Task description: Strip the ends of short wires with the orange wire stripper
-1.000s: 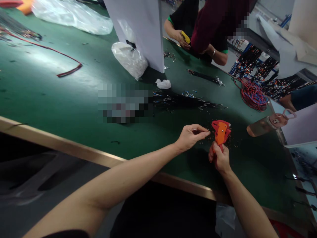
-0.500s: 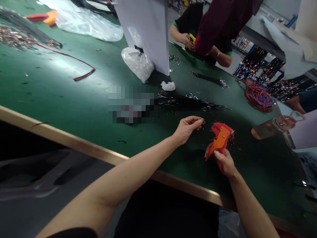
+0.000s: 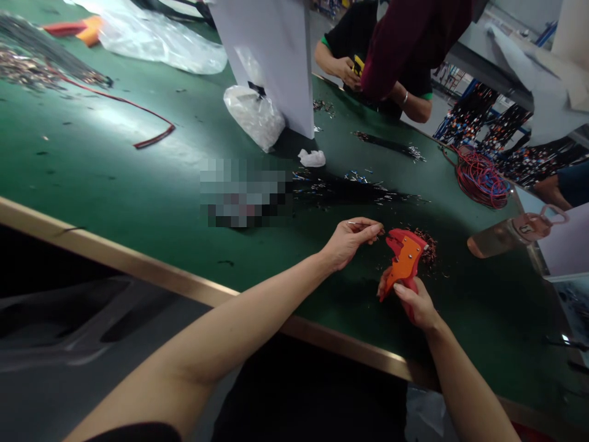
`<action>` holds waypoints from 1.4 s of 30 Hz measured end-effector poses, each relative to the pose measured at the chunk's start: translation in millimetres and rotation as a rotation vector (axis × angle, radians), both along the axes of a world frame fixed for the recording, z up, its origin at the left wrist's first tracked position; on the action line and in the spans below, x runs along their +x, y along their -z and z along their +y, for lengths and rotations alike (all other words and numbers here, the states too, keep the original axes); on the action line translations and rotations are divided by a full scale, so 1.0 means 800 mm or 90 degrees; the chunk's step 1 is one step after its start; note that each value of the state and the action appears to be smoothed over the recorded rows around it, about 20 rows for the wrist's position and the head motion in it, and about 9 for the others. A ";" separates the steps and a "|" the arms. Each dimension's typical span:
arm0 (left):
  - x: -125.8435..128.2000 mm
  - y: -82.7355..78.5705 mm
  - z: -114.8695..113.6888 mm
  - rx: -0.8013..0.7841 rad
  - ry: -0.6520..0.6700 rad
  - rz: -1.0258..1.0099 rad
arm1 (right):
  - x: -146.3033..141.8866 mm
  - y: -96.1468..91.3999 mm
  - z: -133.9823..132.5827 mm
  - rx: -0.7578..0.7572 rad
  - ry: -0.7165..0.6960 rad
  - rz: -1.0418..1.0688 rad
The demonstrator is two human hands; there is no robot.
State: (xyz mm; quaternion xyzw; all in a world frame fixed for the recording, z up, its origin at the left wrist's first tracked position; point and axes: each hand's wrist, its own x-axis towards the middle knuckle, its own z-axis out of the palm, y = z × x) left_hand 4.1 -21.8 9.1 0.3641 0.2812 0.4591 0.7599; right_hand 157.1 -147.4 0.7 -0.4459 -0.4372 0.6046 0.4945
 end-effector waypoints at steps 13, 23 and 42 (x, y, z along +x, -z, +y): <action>-0.003 -0.001 0.000 -0.008 0.065 -0.006 | -0.010 0.006 -0.003 0.002 0.017 -0.007; 0.000 0.001 0.002 -0.032 0.041 0.023 | -0.019 0.009 -0.003 -0.003 0.076 0.003; 0.001 0.000 0.005 -0.038 -0.024 0.037 | -0.012 0.005 -0.002 -0.010 0.015 0.011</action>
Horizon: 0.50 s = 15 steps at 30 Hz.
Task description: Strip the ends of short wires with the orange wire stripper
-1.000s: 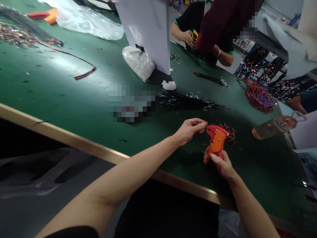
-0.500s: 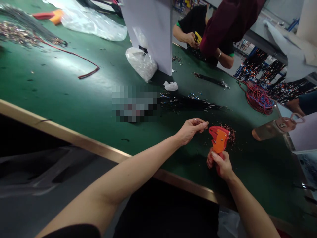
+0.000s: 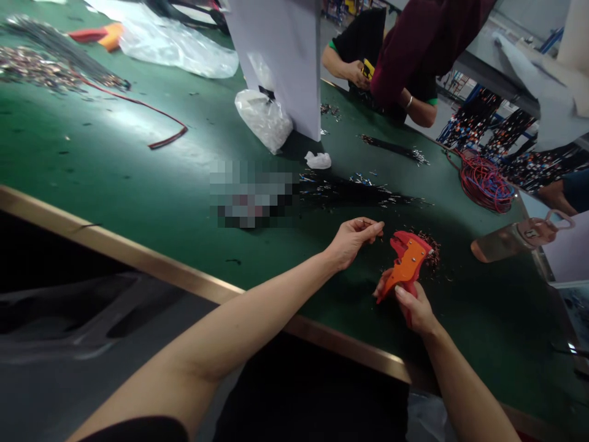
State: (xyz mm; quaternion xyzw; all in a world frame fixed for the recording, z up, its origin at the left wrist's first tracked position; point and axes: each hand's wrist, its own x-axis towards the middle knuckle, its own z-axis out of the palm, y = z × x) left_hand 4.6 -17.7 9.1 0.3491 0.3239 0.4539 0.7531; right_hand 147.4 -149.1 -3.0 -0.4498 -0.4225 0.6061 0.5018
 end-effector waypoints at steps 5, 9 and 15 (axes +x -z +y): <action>-0.002 0.001 0.002 0.003 -0.017 0.001 | 0.006 0.002 0.000 0.010 -0.006 0.020; -0.002 0.000 0.001 0.006 -0.016 0.001 | 0.007 0.005 0.000 0.021 -0.021 0.036; -0.002 -0.003 -0.001 0.022 -0.017 0.006 | 0.004 -0.001 0.002 -0.001 -0.033 0.008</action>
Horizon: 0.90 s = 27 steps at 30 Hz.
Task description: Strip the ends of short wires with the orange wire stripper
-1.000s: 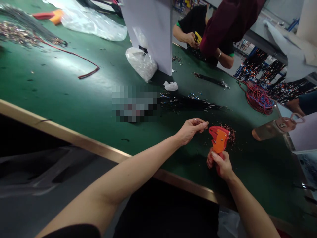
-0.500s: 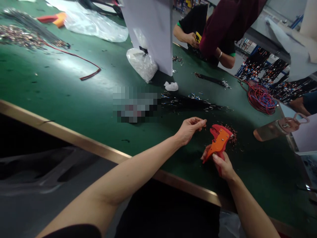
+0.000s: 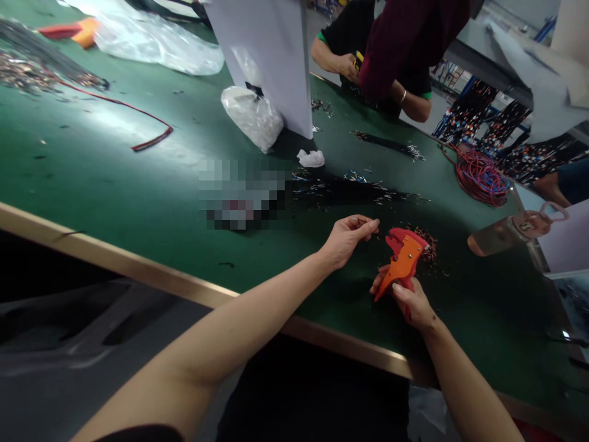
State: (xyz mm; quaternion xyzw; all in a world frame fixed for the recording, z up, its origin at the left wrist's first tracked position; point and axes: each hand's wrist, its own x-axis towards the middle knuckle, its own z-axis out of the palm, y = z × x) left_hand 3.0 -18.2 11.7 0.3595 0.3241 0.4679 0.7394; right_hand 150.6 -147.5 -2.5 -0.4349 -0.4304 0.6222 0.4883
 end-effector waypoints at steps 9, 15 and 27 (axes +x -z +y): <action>-0.002 -0.002 0.002 0.018 0.008 -0.006 | 0.004 -0.010 -0.001 -0.070 0.048 -0.085; -0.001 0.001 0.005 0.028 0.004 -0.001 | 0.002 -0.014 -0.003 -0.073 0.067 -0.121; -0.001 0.004 0.008 0.010 0.023 0.009 | 0.005 -0.019 0.000 -0.044 0.090 -0.111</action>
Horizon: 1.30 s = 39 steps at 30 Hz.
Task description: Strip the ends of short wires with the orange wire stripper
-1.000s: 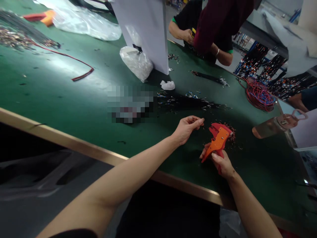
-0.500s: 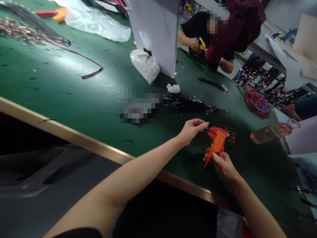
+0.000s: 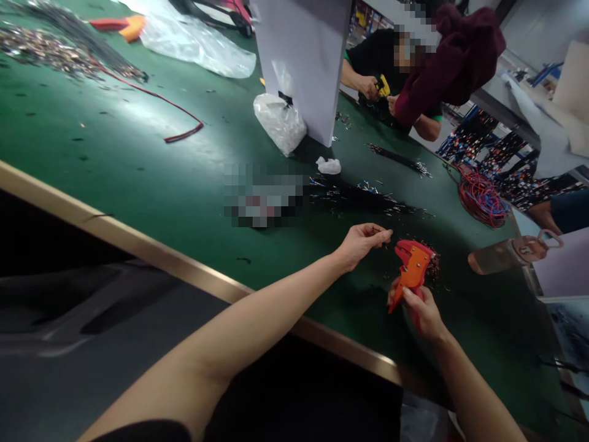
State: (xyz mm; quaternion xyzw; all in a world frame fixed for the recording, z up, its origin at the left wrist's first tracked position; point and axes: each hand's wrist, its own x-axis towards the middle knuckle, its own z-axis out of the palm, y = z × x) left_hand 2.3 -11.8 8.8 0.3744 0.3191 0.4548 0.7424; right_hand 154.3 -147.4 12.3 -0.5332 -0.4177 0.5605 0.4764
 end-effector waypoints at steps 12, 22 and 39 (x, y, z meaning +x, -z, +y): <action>0.000 0.003 0.001 -0.009 0.011 0.008 | 0.004 0.011 0.001 0.026 -0.032 0.012; -0.001 0.000 0.000 -0.007 0.026 -0.011 | 0.002 0.011 0.002 0.013 -0.006 0.029; 0.000 0.002 0.001 0.033 0.029 0.005 | -0.011 0.033 -0.002 0.022 0.066 -0.028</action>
